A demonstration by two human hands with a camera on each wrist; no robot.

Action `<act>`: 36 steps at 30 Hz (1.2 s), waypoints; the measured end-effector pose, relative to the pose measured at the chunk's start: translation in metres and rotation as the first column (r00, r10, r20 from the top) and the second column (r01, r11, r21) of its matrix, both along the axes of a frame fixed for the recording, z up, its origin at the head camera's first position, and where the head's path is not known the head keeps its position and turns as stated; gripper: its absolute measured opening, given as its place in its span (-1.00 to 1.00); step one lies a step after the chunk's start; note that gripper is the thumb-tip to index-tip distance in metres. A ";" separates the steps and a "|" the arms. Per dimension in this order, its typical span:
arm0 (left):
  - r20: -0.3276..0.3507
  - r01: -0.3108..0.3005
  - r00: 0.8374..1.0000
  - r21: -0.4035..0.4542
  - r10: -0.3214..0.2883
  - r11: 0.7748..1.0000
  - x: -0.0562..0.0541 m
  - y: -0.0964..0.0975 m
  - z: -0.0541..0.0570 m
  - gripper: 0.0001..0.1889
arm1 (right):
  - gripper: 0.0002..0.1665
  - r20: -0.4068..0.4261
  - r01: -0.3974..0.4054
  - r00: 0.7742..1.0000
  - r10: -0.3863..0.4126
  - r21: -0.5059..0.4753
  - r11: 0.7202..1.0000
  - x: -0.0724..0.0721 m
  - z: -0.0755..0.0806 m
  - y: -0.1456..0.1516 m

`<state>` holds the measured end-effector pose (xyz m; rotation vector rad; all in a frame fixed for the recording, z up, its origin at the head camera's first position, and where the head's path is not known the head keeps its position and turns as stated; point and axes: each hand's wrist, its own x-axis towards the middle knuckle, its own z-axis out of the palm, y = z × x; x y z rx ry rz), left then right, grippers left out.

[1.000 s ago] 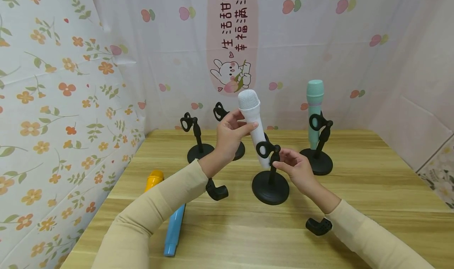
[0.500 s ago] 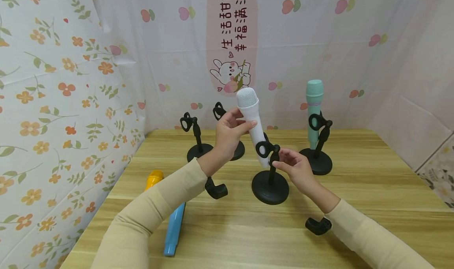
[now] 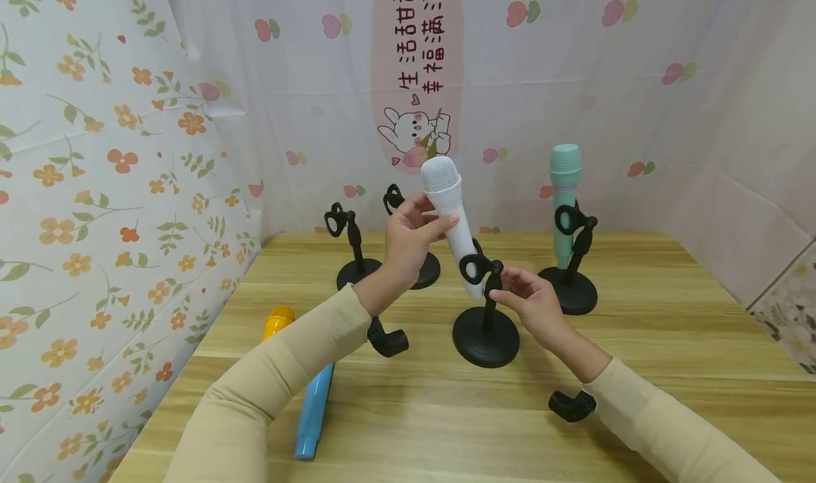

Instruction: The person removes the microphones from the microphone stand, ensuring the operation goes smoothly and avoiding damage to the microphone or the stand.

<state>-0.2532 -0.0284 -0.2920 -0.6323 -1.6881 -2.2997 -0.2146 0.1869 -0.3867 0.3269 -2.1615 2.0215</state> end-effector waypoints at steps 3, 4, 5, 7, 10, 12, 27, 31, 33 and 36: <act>-0.003 -0.001 1.000 0.005 0.001 1.000 0.001 -0.001 0.000 -0.57 | -0.73 -0.006 -0.002 1.000 0.002 0.001 1.000 0.000 -0.001 0.000; -0.005 0.000 1.000 0.007 0.000 1.000 0.001 -0.001 0.000 -0.57 | -0.73 -0.009 -0.002 1.000 0.002 0.001 1.000 0.000 -0.001 0.000; -0.007 0.002 1.000 0.010 -0.002 1.000 0.001 -0.001 0.000 -0.58 | -0.73 -0.009 -0.003 1.000 0.003 0.001 1.000 0.000 -0.001 0.000; -0.013 0.008 1.000 0.017 -0.008 1.000 0.002 -0.002 0.000 -0.58 | -0.73 -0.008 -0.004 1.000 0.004 0.000 1.000 0.000 -0.001 0.000; -0.009 0.013 1.000 0.036 -0.012 0.999 0.001 -0.003 0.001 -0.58 | -0.73 -0.006 -0.007 1.000 0.007 0.007 1.000 0.000 -0.001 0.000; -0.002 0.012 1.000 0.048 -0.012 0.999 0.000 -0.004 0.001 -0.58 | -0.72 -0.007 -0.007 1.000 0.007 0.008 1.000 0.000 -0.001 0.000; 0.038 0.002 0.999 0.095 -0.006 0.995 0.000 -0.007 0.001 -0.58 | -0.67 0.024 -0.003 1.000 0.003 0.016 1.000 0.002 0.001 0.000; 0.044 0.004 0.999 0.115 -0.010 0.993 0.000 -0.007 0.001 -0.60 | -0.66 0.026 -0.007 1.000 0.007 0.015 1.000 0.002 0.000 0.001; 0.050 0.001 0.999 0.126 -0.007 0.992 0.000 -0.008 0.001 -0.60 | -0.64 0.026 -0.010 1.000 0.009 0.019 1.000 0.002 0.000 0.001; 0.058 -0.008 0.998 0.141 0.000 0.990 0.000 -0.009 0.001 -0.60 | -0.60 0.027 -0.007 1.000 0.006 0.030 1.000 0.002 0.000 0.001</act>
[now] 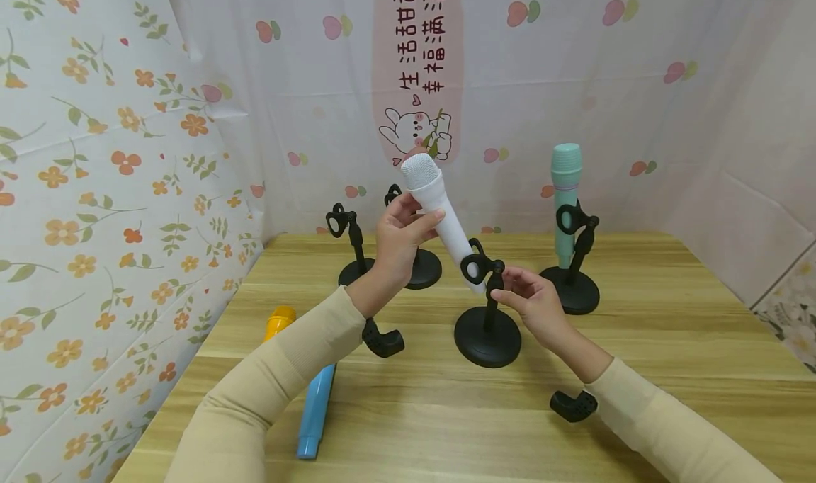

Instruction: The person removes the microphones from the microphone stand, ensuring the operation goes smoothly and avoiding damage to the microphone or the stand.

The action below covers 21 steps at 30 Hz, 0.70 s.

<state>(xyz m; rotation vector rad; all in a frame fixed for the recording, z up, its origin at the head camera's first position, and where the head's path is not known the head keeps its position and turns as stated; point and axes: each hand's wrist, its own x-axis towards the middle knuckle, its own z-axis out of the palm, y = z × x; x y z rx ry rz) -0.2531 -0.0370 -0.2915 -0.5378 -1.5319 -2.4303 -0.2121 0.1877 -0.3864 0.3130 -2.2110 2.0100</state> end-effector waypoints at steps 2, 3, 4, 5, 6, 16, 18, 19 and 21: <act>0.002 -0.001 1.000 0.008 0.001 1.000 0.000 -0.001 0.000 -0.60 | -0.59 -0.001 0.006 1.000 -0.006 0.006 1.000 0.000 0.000 0.000; 0.003 -0.001 1.000 0.012 0.001 1.000 0.000 -0.001 0.000 -0.60 | -0.59 -0.002 0.010 1.000 -0.010 0.006 1.000 0.000 0.000 -0.001; 0.004 -0.001 1.000 0.016 0.001 1.000 0.000 -0.002 0.000 -0.61 | -0.59 -0.002 0.013 1.000 -0.013 0.007 1.000 0.000 0.000 -0.001; 0.007 0.001 1.000 0.019 -0.002 1.000 0.000 -0.002 -0.001 -0.61 | -0.59 -0.002 0.016 1.000 -0.016 0.009 1.000 0.000 0.000 -0.001; 0.010 0.002 1.000 0.020 -0.002 1.000 0.000 -0.002 -0.001 -0.61 | -0.60 -0.002 0.018 1.000 -0.018 0.008 1.000 0.000 0.000 -0.001; 0.069 -0.010 0.998 0.036 0.008 0.999 0.000 -0.004 -0.001 -0.61 | -0.63 -0.011 0.014 1.000 -0.014 0.004 1.000 -0.001 0.000 -0.001; 0.077 -0.013 0.997 0.044 0.010 0.999 -0.001 -0.004 -0.001 -0.62 | -0.64 -0.010 0.012 1.000 -0.012 0.006 1.000 -0.001 0.000 0.000; 0.080 -0.014 0.997 0.049 0.010 0.999 -0.001 -0.004 -0.001 -0.63 | -0.64 -0.009 0.011 1.000 -0.011 0.005 1.000 -0.001 0.000 0.000; 0.083 -0.013 0.997 0.059 0.008 0.998 -0.001 -0.004 -0.001 -0.64 | -0.65 -0.006 0.010 1.000 -0.010 0.002 1.000 -0.001 0.000 0.000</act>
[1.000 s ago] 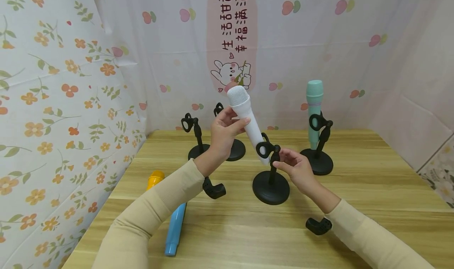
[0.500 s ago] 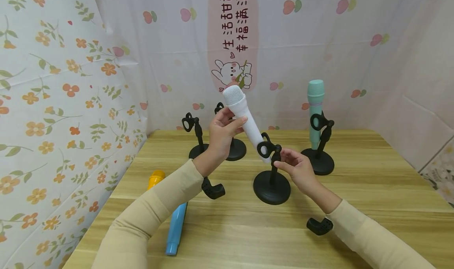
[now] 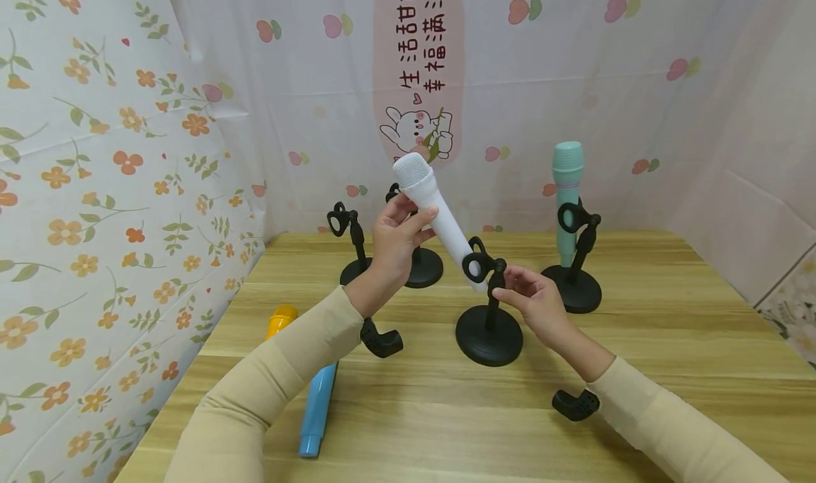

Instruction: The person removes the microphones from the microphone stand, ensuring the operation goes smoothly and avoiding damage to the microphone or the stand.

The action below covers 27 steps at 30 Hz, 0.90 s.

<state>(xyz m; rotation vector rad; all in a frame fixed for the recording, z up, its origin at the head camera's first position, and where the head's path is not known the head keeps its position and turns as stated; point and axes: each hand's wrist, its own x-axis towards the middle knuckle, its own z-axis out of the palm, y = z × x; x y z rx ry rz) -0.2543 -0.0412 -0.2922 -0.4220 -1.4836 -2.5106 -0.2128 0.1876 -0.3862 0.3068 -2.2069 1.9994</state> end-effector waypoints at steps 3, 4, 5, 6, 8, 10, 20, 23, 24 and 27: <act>0.005 0.004 1.000 0.013 -0.004 1.000 0.000 0.000 0.000 -0.66 | -0.67 0.003 -0.005 1.000 0.005 -0.009 1.000 0.000 0.000 0.000; 0.006 0.004 1.000 0.017 -0.005 1.000 0.000 0.000 0.000 -0.66 | -0.68 0.003 -0.006 1.000 0.006 -0.013 1.000 0.000 0.000 0.000; 0.008 0.004 1.000 0.021 -0.005 1.000 0.000 -0.001 0.000 -0.67 | -0.68 0.002 -0.007 1.000 0.007 -0.016 1.000 0.000 0.000 0.000; 0.009 0.004 1.000 0.022 -0.004 1.000 -0.001 -0.001 0.000 -0.67 | -0.69 0.001 -0.009 1.000 0.009 -0.019 1.000 0.000 0.001 0.000; 0.013 0.002 1.000 0.031 -0.002 1.000 -0.001 -0.001 -0.001 -0.68 | -0.70 -0.002 -0.012 1.000 0.012 -0.024 1.000 0.000 0.001 0.000; 0.022 -0.002 1.000 0.048 0.001 0.999 -0.002 -0.002 -0.001 -0.69 | -0.71 -0.004 -0.016 1.000 0.016 -0.030 0.999 0.000 0.001 0.000; 0.073 -0.060 0.996 0.088 0.053 0.994 -0.008 -0.017 0.005 -0.74 | -0.72 -0.020 -0.007 1.000 0.006 -0.036 0.999 0.000 0.000 -0.002; 0.074 -0.059 0.996 0.094 0.052 0.994 -0.010 -0.021 0.005 -0.73 | -0.73 -0.013 0.000 1.000 -0.001 -0.039 0.999 0.000 0.001 -0.002; 0.077 -0.059 0.996 0.092 0.052 0.994 -0.010 -0.022 0.005 -0.73 | -0.73 -0.010 0.001 1.000 -0.002 -0.040 0.999 0.001 0.001 -0.002; 0.096 -0.063 0.994 0.075 0.055 0.995 -0.009 -0.024 0.003 -0.72 | -0.74 -0.001 0.000 1.000 0.000 -0.042 0.999 0.001 0.001 -0.002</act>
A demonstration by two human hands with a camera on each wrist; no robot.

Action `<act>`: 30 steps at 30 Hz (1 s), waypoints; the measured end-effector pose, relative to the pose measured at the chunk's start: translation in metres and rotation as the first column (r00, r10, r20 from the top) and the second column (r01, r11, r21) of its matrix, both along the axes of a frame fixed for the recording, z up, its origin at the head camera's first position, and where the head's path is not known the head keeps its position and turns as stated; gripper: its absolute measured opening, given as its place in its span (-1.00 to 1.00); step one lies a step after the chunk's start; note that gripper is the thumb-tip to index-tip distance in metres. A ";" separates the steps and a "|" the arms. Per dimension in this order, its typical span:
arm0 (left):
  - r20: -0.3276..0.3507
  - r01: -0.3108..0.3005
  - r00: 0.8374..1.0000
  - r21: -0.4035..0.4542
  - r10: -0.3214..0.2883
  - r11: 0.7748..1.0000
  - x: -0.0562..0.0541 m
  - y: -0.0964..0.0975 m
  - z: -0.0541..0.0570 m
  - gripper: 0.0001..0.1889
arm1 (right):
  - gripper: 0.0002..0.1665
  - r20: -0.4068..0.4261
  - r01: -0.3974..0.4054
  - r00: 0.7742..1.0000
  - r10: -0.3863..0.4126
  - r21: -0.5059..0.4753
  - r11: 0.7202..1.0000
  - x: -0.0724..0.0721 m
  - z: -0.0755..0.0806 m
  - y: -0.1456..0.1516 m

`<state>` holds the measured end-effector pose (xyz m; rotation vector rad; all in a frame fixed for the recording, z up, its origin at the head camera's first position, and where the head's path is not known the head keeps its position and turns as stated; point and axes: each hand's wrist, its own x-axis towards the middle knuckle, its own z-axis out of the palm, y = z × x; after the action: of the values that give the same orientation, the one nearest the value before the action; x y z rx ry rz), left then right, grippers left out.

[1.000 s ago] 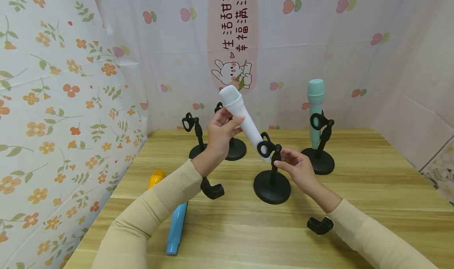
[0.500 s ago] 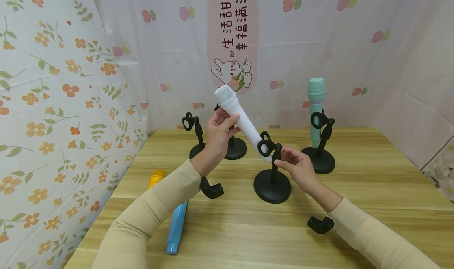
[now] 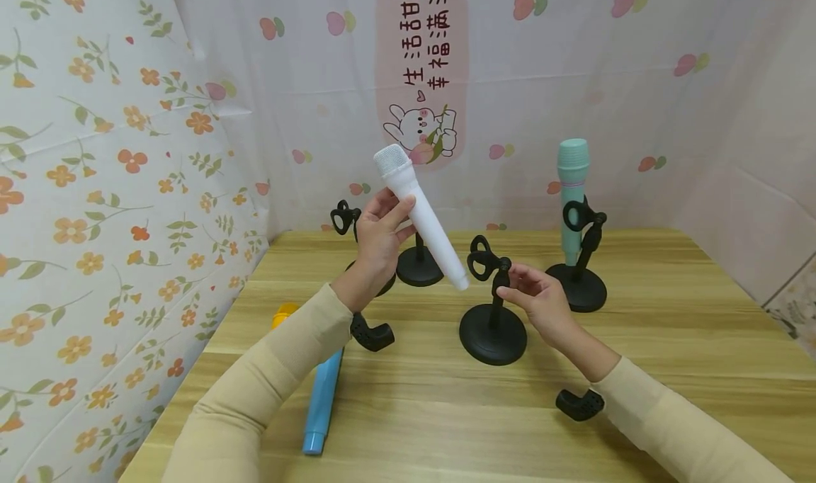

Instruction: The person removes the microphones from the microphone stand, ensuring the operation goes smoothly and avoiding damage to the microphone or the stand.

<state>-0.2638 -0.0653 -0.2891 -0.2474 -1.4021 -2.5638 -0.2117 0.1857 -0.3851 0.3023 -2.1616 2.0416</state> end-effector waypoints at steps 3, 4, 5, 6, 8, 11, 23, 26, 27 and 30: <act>0.013 -0.001 1.000 -0.021 0.001 1.000 0.001 0.000 -0.002 -0.69 | -0.74 0.008 -0.003 1.000 0.003 0.001 1.000 0.000 0.000 0.001; 0.015 -0.001 1.000 -0.029 0.002 1.000 0.001 0.000 -0.003 -0.68 | -0.74 0.010 -0.004 1.000 0.004 0.001 1.000 0.000 0.000 0.001; 0.017 -0.001 1.000 -0.035 0.002 0.999 0.001 0.000 -0.003 -0.68 | -0.74 0.012 -0.005 1.000 0.005 0.001 1.000 0.001 0.000 0.001; 0.017 0.000 1.000 -0.041 0.001 0.999 0.001 0.000 -0.004 -0.68 | -0.74 0.014 -0.005 1.000 0.005 -0.001 1.000 0.001 0.000 0.001; 0.021 0.000 1.000 -0.054 0.001 0.999 0.001 0.000 -0.005 -0.68 | -0.74 0.018 -0.006 1.000 0.006 -0.004 1.000 0.001 0.000 0.001; 0.036 0.001 0.999 -0.078 0.002 0.997 0.001 -0.001 -0.006 -0.67 | -0.74 0.026 -0.010 1.000 0.010 -0.011 1.000 0.001 0.000 0.001; 0.097 0.003 0.995 -0.199 0.017 0.980 0.005 -0.001 -0.010 -0.62 | -0.75 0.037 -0.016 0.999 0.016 -0.007 1.000 0.001 0.001 0.003; 0.109 0.006 0.994 -0.232 0.020 0.973 0.005 -0.002 -0.012 -0.61 | -0.75 0.030 -0.019 0.999 0.020 -0.015 1.000 0.000 0.001 0.003; 0.114 0.008 0.993 -0.243 0.020 0.970 0.006 -0.002 -0.012 -0.60 | -0.74 0.026 -0.019 0.999 0.020 -0.018 1.000 0.000 0.001 0.003; 0.128 0.013 0.992 -0.271 0.022 0.962 0.007 -0.003 -0.014 -0.59 | -0.73 0.015 -0.020 1.000 0.020 -0.026 0.999 -0.001 0.000 0.003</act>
<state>-0.2570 -0.0679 -0.3033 -0.1196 -1.8013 -2.4161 -0.2123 0.1886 -0.3847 0.3072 -2.1484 2.0874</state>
